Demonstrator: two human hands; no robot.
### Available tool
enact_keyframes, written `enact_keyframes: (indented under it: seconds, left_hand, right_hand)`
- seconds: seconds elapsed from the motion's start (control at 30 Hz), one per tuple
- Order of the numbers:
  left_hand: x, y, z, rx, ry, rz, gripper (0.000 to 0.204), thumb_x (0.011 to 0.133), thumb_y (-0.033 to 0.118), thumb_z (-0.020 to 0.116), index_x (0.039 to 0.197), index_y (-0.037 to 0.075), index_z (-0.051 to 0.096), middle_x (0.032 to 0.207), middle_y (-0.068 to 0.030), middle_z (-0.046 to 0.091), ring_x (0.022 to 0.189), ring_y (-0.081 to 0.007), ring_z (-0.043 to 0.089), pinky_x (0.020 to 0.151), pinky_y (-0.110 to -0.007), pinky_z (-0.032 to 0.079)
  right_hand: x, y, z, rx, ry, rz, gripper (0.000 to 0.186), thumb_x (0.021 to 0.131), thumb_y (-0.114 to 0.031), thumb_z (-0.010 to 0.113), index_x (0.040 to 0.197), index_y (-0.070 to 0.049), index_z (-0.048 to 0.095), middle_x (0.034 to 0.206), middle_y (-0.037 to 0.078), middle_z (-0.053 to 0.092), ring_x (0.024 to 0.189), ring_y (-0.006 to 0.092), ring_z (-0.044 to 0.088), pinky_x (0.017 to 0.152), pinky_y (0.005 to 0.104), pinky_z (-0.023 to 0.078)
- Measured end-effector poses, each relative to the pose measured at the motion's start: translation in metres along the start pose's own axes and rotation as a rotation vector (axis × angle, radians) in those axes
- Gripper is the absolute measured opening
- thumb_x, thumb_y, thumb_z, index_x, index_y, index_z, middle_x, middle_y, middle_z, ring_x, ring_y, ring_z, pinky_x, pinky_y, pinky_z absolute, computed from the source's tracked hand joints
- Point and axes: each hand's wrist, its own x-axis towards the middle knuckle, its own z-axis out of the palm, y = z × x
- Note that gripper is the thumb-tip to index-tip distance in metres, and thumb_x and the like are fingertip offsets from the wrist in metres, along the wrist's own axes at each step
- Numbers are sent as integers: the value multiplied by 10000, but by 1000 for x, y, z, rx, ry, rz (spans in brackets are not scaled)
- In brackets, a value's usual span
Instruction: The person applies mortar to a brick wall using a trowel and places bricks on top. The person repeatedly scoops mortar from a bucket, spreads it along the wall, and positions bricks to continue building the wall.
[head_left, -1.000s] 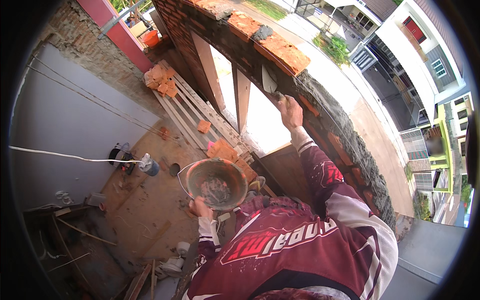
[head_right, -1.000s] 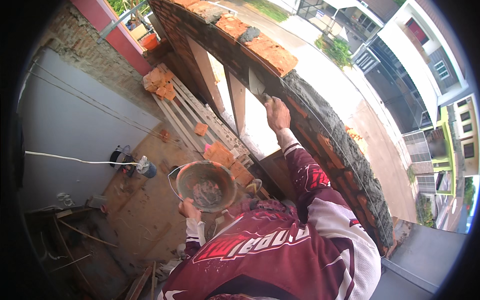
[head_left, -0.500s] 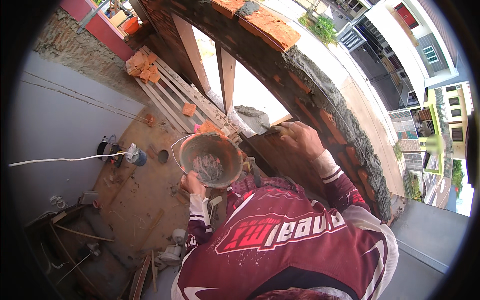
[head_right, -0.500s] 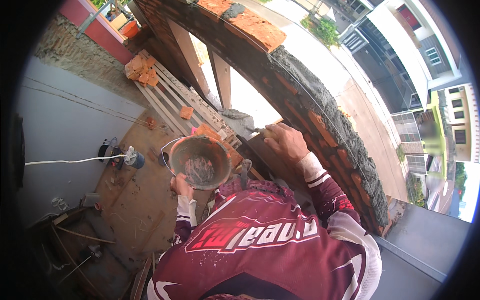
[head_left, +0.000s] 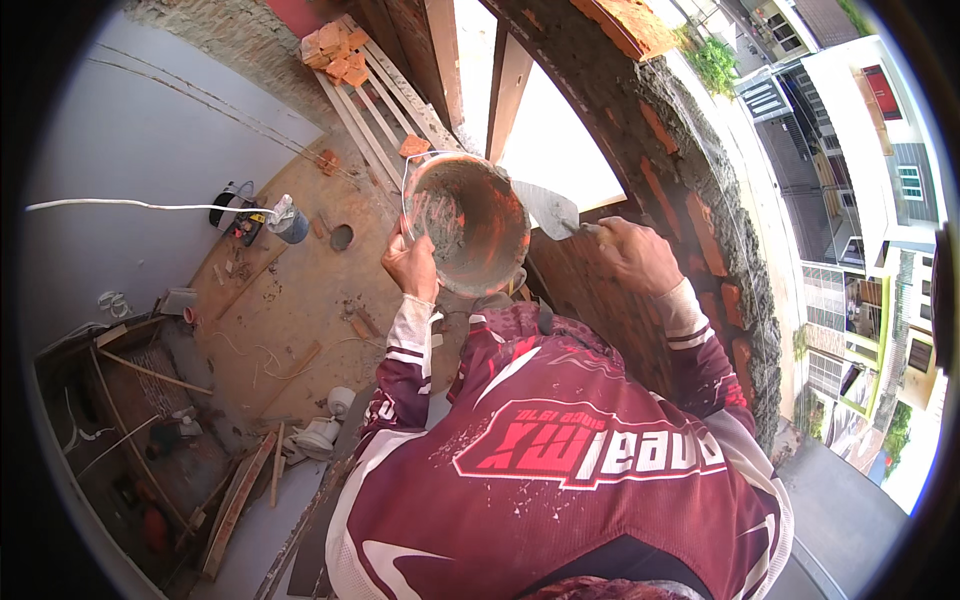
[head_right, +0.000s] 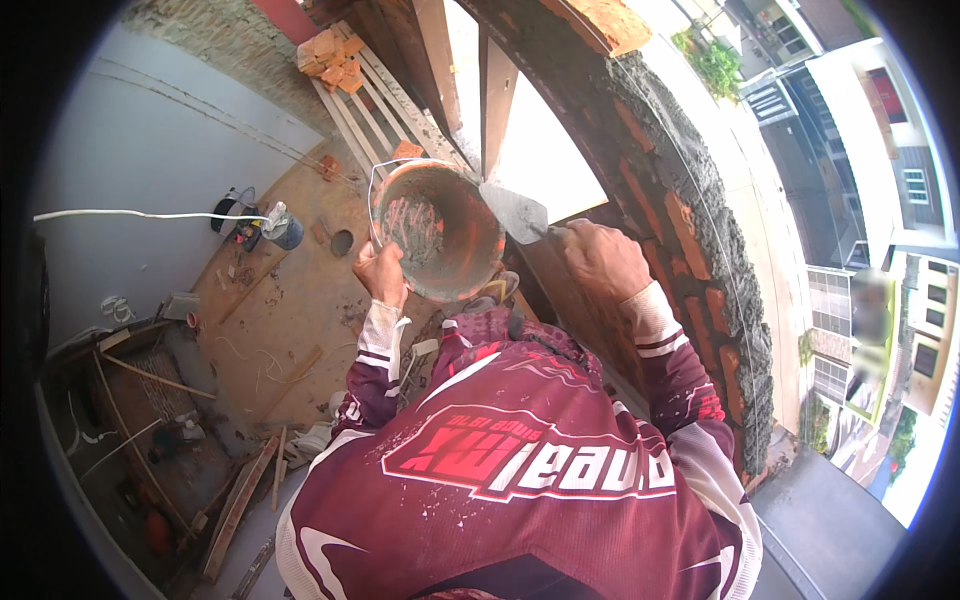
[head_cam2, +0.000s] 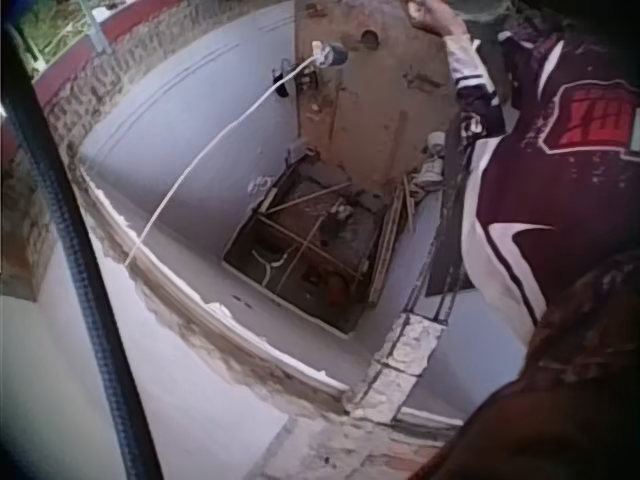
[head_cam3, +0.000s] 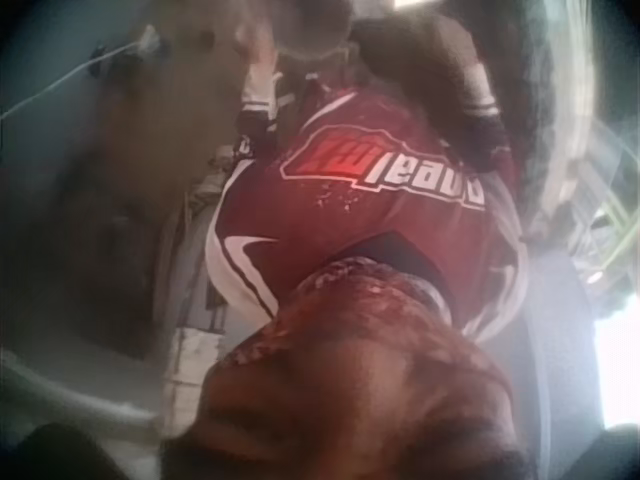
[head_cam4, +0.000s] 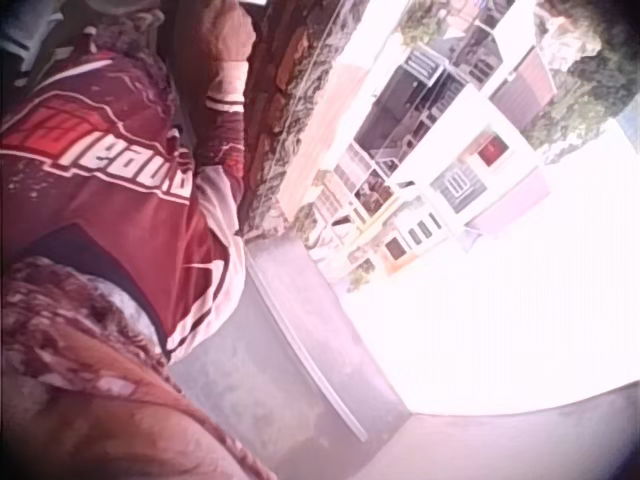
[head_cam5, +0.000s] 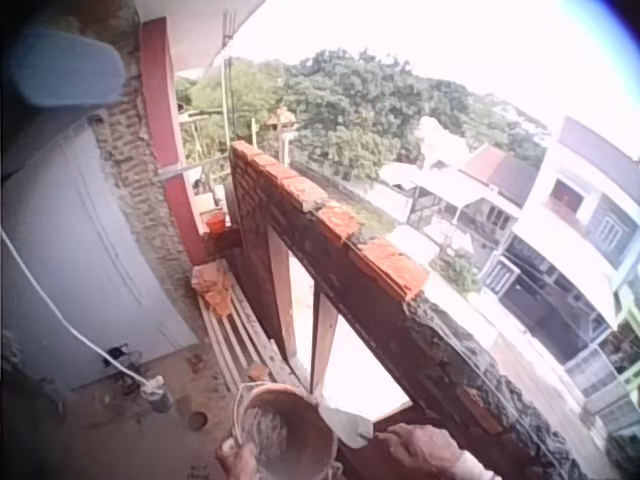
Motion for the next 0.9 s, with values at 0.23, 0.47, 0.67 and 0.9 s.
enact_keyframes:
  seconds: [0.23, 0.47, 0.67, 0.9]
  left_hand:
    - [-51, 36, 49, 67, -101, 228, 556, 720, -88, 559, 1259, -76, 698, 1124, -55, 725, 818, -89, 634, 677, -255, 519]
    - [-82, 52, 53, 154, -88, 362, 307, 757, -72, 603, 1034, -106, 731, 1342, -158, 690, 1200, -267, 671, 969, -333, 527]
    - [-140, 55, 80, 372, -166, 743, 116, 732, -77, 628, 683, 5, 562, 1255, -145, 731, 1364, -401, 574, 1204, -697, 192]
    - [-152, 33, 42, 266, -59, 551, 76, 753, -78, 645, 789, -28, 690, 1265, -130, 728, 1308, -311, 630, 1143, -513, 370]
  right_hand:
    - [40, -54, 87, -537, 234, -167, 283, 946, -153, 570, 1181, -6, 620, 1006, 182, 681, 934, 367, 713, 784, 498, 563]
    - [0, -60, 70, -492, -81, -212, 328, 985, -161, 544, 1249, 32, 568, 1061, 215, 700, 911, 371, 750, 745, 501, 603]
    - [2, -50, 76, -492, -136, -138, 344, 968, -154, 551, 1235, 58, 593, 946, 219, 737, 838, 395, 757, 739, 486, 610]
    - [-24, -30, 90, 537, -642, 62, 238, 957, -222, 664, 956, 15, 682, 737, 41, 651, 612, 113, 581, 549, 305, 469]
